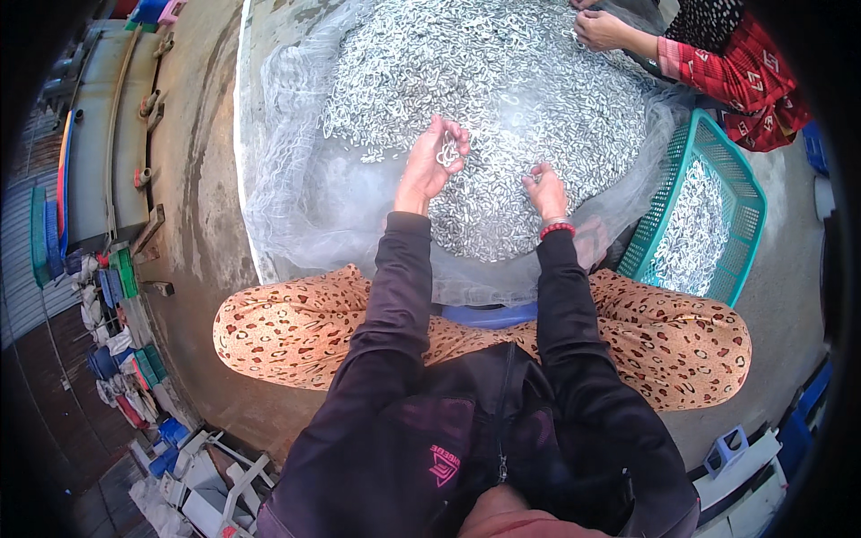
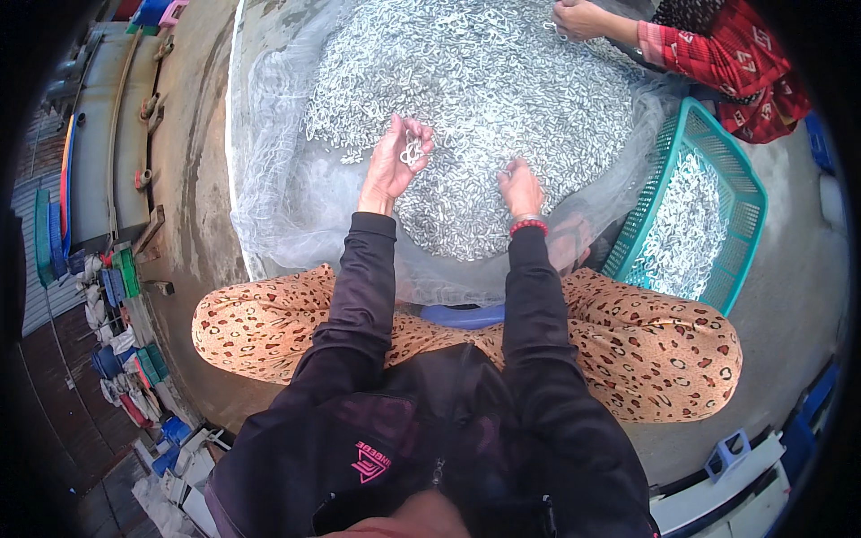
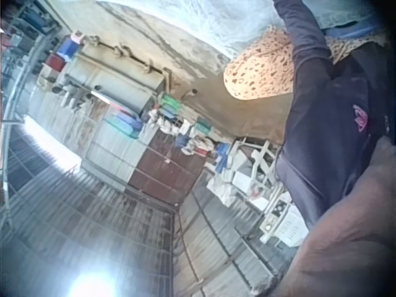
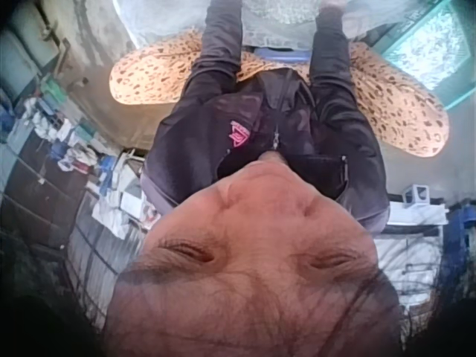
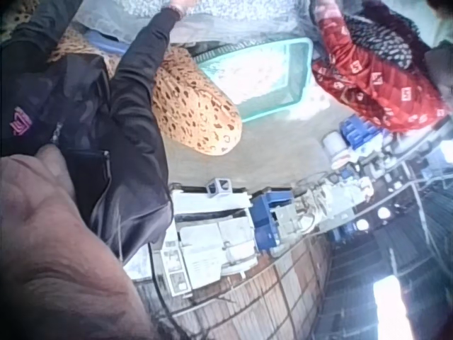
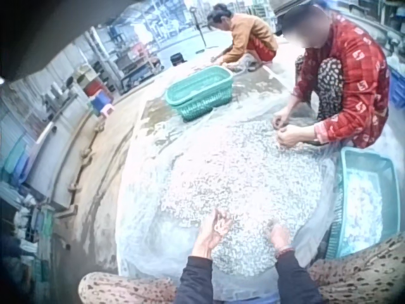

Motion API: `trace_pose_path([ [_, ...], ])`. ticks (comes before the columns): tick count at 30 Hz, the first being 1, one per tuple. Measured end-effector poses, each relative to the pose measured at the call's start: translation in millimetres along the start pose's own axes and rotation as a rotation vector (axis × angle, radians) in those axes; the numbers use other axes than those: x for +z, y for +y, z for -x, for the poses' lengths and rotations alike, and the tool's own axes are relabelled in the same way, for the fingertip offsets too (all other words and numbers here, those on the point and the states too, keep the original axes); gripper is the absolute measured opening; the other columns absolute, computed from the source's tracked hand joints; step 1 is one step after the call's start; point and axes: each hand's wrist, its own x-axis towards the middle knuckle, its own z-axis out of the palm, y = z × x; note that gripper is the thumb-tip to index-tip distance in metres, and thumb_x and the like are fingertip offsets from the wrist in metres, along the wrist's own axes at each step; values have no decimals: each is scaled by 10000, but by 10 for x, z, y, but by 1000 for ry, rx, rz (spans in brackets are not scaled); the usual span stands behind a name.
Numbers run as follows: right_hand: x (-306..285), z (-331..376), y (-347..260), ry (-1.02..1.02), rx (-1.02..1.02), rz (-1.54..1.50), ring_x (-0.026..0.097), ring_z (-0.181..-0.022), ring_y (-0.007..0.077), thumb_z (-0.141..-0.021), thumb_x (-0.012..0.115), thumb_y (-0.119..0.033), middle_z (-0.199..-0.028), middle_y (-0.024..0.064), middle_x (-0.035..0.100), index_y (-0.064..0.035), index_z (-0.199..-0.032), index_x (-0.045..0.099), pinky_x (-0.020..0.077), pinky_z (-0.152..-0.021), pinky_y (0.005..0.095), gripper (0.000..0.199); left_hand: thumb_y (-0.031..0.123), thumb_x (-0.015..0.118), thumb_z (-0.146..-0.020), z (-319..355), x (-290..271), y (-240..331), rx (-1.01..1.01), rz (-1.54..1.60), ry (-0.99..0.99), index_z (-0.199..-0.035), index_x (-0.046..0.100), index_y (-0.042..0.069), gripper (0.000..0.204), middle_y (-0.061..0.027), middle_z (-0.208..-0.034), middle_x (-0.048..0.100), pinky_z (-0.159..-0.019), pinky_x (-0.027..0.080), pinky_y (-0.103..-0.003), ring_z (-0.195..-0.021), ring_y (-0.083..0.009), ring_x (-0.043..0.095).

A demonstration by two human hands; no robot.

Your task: The person sits cross-legged and sorts small silver metal pieces by hand from a large pile on a plastic sheet, placing selected pieces into a green basket. Other workers are visible nearby performing similar sorting tasks.

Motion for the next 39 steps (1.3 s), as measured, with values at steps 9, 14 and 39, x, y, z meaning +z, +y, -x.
trace_pose_path([
  [9,-137,-246,31,-58,122,-668,515,-565,177,-797,644,-383,-616,79,587,-2,-731,572,419,-566,329,393,378,712,-742,-359,-185,-578,21,-1619,349,-767,644,21,365,-157,-722,650,-684,471,-394,-740,-270,642],
  [14,-251,-229,160,52,24,-391,615,-795,262,-789,651,-361,-858,175,644,-31,-1031,603,465,-735,349,412,372,663,-780,-353,-57,-537,109,-1502,213,-837,608,13,368,-163,-676,610,-637,450,-390,-689,-293,616],
  [39,-630,-60,-106,-501,-219,-1812,433,-610,138,-799,554,-40,-681,47,411,-105,-662,361,287,-426,198,245,293,618,-816,-421,-133,-339,-135,-397,177,-843,556,38,264,-42,-700,522,-353,313,-194,-530,-110,452],
])
